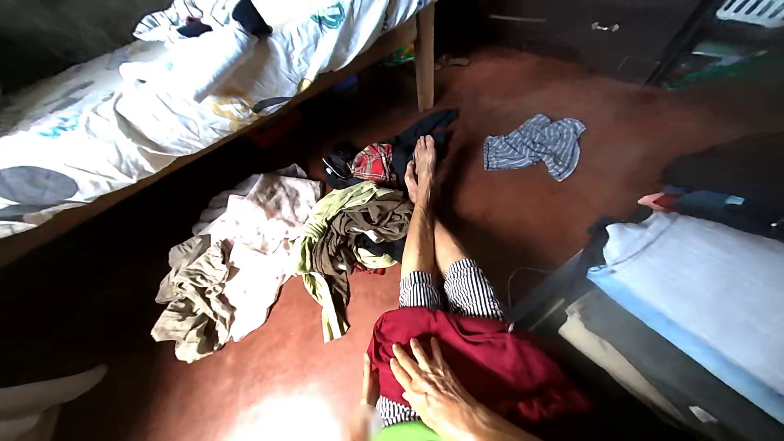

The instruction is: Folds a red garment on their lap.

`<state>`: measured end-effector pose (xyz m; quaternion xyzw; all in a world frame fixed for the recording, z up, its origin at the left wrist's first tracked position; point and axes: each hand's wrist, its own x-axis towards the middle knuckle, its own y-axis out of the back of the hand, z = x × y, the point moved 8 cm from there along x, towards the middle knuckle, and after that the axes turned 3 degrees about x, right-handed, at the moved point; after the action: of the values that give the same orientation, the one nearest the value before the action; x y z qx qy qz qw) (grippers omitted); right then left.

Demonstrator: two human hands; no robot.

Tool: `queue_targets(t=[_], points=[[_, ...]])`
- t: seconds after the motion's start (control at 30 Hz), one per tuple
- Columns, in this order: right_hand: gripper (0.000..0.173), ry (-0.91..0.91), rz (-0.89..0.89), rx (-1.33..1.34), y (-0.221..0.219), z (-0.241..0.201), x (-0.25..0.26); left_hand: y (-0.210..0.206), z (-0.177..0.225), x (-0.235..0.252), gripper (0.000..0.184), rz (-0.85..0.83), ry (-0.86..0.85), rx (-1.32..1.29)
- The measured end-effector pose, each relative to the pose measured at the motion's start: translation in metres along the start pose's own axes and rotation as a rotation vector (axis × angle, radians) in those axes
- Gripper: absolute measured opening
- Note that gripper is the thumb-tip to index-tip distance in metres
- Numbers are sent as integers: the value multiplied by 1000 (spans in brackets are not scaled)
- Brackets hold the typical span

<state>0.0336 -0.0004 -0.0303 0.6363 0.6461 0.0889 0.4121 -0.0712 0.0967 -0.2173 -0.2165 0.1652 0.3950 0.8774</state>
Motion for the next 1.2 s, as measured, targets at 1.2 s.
queue_targets(t=[1.2], points=[[61,-384,568,1872,-3,126,-15,-63,119,-55,14,116,-973,1095]])
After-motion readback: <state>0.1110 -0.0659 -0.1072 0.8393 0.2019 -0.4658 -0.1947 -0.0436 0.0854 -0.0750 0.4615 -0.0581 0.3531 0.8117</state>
